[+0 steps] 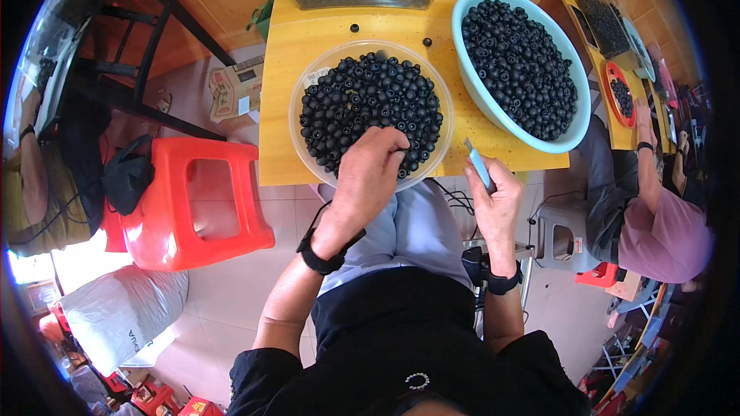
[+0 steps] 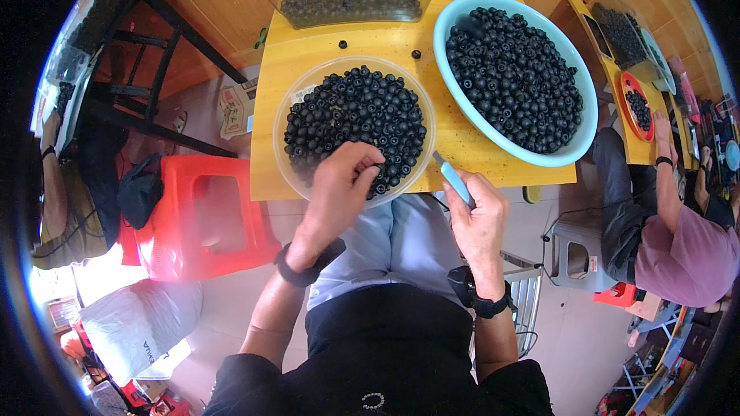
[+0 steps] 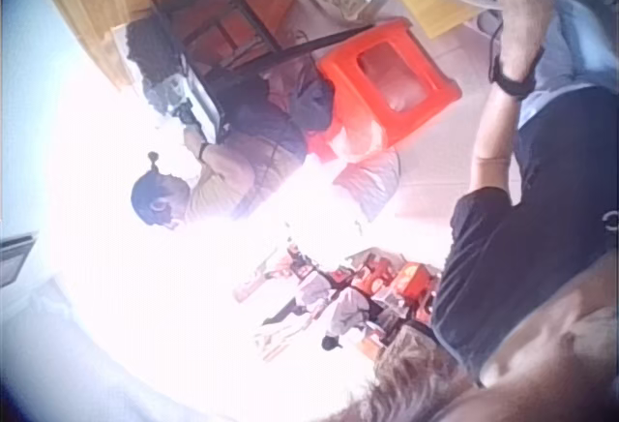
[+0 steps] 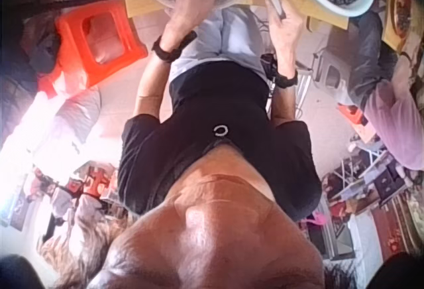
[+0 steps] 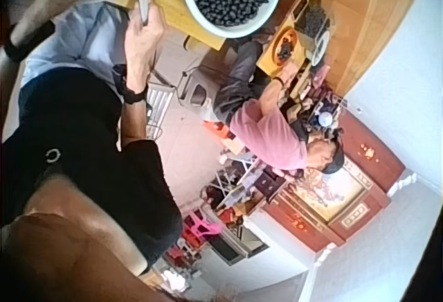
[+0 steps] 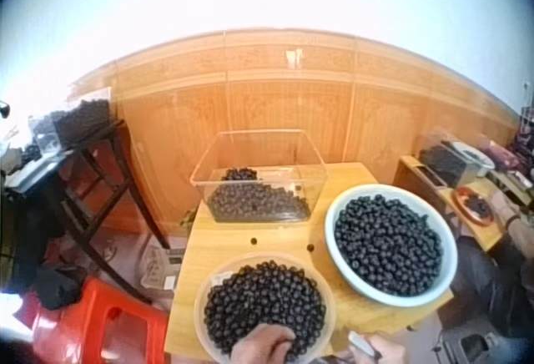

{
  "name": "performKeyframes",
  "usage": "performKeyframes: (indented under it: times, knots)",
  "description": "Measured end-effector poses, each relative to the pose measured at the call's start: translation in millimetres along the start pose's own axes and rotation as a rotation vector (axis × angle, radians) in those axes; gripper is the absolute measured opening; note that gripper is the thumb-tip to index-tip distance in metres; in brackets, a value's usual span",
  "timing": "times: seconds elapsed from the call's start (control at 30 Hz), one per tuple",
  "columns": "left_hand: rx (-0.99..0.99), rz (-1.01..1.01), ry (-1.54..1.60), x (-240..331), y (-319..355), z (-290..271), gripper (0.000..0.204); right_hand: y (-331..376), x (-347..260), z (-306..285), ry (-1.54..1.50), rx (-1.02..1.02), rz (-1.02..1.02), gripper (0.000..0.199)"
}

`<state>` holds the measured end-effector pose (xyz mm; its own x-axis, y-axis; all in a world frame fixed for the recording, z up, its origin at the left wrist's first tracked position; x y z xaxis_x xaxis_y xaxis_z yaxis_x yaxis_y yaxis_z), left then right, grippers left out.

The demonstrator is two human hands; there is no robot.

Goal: Inspecting and sorting small black manufacturing parts from a bowl into a clear container.

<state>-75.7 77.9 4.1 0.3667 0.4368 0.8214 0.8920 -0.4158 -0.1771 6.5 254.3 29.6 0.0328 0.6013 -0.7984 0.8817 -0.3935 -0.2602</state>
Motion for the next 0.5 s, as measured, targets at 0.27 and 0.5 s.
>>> performKeyframes:
  times: [0.27, 0.5]
  knots:
    - [-0.157, -0.496, 1.382, -25, 15, 11, 0.013, -1, -19, 20, -0.061, -0.151, -0.02, 0.014]
    - [-0.174, -0.492, 1.473, -31, 22, 14, 0.021, 0, -61, 53, -0.176, -0.361, -0.219, 0.019]
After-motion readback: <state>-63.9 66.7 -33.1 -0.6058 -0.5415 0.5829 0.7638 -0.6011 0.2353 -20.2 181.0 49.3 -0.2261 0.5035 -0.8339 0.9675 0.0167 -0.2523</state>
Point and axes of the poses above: each hand's wrist, its own y-axis away from the middle knuckle, its own z-axis out of the palm, x = y × z, the point moved 10 cm from there along -y, towards the middle knuckle
